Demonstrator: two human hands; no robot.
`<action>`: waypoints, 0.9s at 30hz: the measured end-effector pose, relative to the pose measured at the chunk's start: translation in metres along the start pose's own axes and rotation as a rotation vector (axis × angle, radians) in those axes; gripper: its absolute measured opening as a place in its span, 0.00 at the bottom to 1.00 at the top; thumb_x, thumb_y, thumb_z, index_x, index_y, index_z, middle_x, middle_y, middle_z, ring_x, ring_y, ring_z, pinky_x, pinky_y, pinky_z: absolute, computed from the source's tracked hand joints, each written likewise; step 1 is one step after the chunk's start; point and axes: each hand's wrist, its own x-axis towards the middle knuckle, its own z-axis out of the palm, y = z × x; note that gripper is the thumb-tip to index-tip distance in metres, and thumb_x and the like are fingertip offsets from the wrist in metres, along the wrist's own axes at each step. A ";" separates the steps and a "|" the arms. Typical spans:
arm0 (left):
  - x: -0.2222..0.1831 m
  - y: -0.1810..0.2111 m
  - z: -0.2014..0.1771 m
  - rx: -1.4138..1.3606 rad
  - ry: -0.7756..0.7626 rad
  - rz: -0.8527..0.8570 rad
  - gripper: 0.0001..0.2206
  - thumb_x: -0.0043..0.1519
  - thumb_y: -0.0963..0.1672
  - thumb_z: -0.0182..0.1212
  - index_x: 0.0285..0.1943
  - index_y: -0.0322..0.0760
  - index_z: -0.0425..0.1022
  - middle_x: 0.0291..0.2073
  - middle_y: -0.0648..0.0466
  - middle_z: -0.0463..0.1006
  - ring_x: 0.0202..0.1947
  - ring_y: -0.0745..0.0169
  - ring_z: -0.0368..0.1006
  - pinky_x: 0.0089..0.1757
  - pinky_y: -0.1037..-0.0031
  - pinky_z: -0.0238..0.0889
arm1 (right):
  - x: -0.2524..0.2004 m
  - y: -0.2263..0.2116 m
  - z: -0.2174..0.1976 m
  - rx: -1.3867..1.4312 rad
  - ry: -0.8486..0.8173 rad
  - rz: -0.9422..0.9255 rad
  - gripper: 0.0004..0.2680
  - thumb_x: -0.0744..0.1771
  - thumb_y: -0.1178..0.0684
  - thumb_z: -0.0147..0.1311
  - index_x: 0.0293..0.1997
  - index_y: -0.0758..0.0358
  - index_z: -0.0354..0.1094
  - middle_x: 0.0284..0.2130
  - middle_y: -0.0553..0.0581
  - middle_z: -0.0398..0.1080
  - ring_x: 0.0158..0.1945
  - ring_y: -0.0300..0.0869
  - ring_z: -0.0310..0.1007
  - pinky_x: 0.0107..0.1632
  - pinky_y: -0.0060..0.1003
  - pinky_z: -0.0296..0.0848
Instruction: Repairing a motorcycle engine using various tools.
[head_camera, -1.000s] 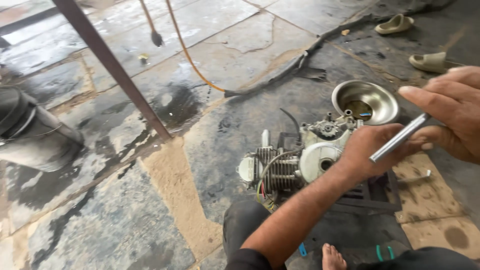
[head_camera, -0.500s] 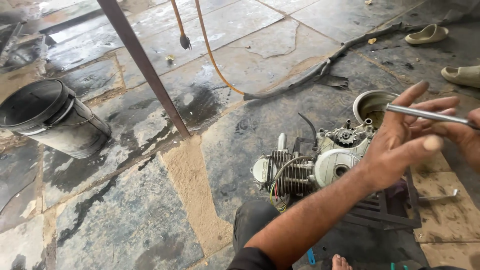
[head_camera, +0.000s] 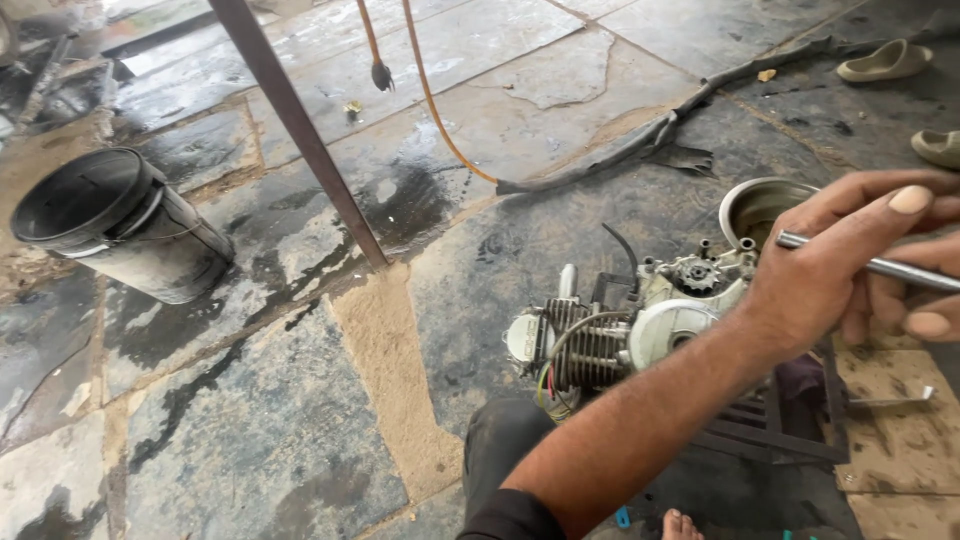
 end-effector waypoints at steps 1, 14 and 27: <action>0.002 0.003 -0.001 0.067 -0.056 -0.042 0.21 0.81 0.48 0.46 0.66 0.17 0.62 0.49 0.34 0.73 0.45 0.52 0.74 0.44 0.71 0.72 | -0.020 -0.006 -0.006 0.025 0.035 0.009 0.14 0.64 0.47 0.68 0.39 0.66 0.67 0.38 0.69 0.69 0.47 0.58 0.71 0.48 0.55 0.72; 0.068 0.005 0.024 -0.103 -0.426 -0.675 0.27 0.71 0.52 0.55 0.55 0.15 0.75 0.49 0.30 0.79 0.36 0.52 0.77 0.36 0.66 0.77 | 0.106 -0.274 0.204 0.631 1.352 -0.271 0.05 0.69 0.62 0.49 0.47 0.63 0.69 0.42 0.51 0.71 0.49 0.38 0.70 0.54 0.34 0.66; -0.004 0.053 -0.015 0.358 -0.078 -0.272 0.37 0.67 0.62 0.43 0.74 0.32 0.63 0.57 0.41 0.79 0.54 0.48 0.79 0.52 0.57 0.74 | 0.077 -0.295 0.179 0.614 1.195 0.020 0.05 0.64 0.63 0.51 0.42 0.69 0.67 0.34 0.60 0.71 0.40 0.45 0.73 0.47 0.41 0.71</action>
